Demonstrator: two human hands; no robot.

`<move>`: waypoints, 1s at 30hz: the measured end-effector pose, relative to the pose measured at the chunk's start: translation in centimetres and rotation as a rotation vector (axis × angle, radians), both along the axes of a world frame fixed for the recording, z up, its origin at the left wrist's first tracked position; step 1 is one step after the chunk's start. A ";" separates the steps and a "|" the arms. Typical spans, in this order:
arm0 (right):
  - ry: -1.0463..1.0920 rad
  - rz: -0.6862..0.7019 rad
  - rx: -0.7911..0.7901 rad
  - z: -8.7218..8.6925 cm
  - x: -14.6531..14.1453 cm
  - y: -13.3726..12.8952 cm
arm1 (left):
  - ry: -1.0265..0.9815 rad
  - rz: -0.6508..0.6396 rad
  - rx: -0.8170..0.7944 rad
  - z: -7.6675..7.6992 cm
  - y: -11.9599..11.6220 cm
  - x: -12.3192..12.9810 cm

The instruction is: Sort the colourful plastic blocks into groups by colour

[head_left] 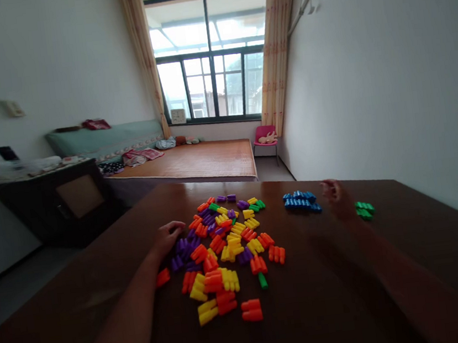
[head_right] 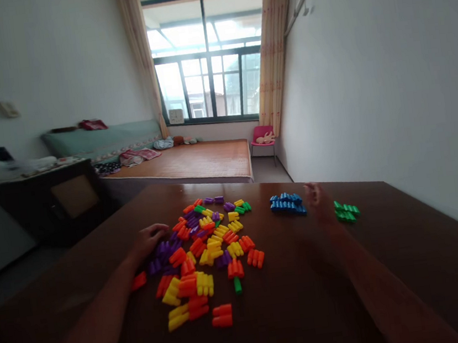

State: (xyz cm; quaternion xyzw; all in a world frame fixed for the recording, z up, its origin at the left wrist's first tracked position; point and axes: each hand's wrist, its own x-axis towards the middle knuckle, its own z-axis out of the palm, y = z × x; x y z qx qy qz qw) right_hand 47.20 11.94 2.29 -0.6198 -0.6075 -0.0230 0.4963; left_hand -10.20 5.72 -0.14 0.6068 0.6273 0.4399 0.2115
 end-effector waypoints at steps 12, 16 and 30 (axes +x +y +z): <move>-0.382 0.702 -0.290 0.1 -32.5 4.1 | -0.089 -0.045 0.052 -2.2 0.3 -0.7; -0.354 0.686 -0.404 -0.1 -34.6 5.5 | 0.003 -0.039 0.047 -2.5 0.6 -1.0; 0.580 1.125 -0.559 1.7 -21.3 0.2 | -0.021 -0.058 0.044 -2.0 0.7 -1.0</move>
